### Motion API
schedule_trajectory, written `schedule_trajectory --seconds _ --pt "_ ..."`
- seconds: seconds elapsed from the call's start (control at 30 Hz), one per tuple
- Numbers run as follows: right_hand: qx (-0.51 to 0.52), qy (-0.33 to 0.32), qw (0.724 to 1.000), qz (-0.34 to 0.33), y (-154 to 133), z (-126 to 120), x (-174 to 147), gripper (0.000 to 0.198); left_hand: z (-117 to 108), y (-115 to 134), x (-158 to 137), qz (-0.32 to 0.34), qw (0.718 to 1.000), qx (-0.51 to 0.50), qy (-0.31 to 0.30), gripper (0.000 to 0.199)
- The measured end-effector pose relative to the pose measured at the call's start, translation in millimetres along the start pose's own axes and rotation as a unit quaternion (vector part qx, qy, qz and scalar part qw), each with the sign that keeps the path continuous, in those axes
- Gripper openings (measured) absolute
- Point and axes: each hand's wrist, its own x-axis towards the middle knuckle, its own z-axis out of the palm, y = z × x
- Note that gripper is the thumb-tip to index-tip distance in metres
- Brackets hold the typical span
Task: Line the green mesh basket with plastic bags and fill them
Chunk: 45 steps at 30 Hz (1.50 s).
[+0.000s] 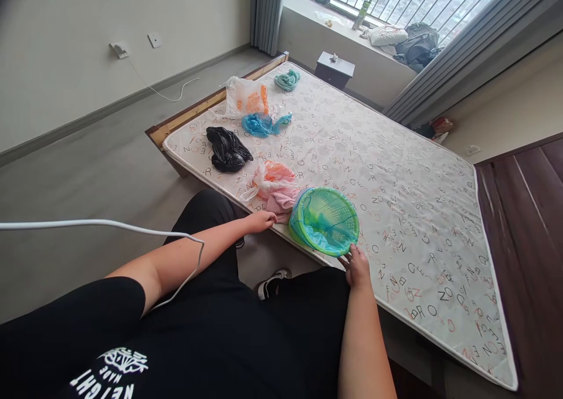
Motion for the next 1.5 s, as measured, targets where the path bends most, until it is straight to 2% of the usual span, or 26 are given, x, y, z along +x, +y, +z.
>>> schedule_trajectory --seconds 0.27,0.47,0.8,1.1,1.23,1.37,1.5 --pt "0.025 0.007 1.000 0.001 2.0 7.6 -1.1 0.030 4.4 -2.7 -7.2 0.000 1.000 -0.005 0.013 0.031" --pt "0.009 0.016 1.000 -0.005 6.2 12.1 -0.1 0.030 5.8 -5.8 -8.2 0.002 1.000 -0.006 0.018 0.031" --pt "-0.001 0.027 0.998 -0.058 16.7 14.3 -1.0 0.033 7.7 -2.9 -13.4 0.006 1.000 -0.004 0.025 0.030" --pt "-0.018 0.052 0.997 -0.050 21.2 16.4 3.7 0.034 7.2 -1.4 -17.4 0.009 1.000 0.001 0.026 0.029" --pt "-0.022 0.042 0.997 -0.067 23.1 19.4 2.3 0.037 6.3 0.6 -20.1 0.012 0.999 -0.013 0.031 0.027" --pt "-0.023 0.042 0.997 -0.068 21.0 23.3 -1.5 0.038 1.4 9.2 -24.6 0.017 0.998 -0.034 0.040 0.022" --pt "-0.024 0.040 0.996 -0.075 17.5 27.8 -7.3 0.037 -16.6 17.7 -35.6 0.045 0.996 -0.058 0.059 0.027"
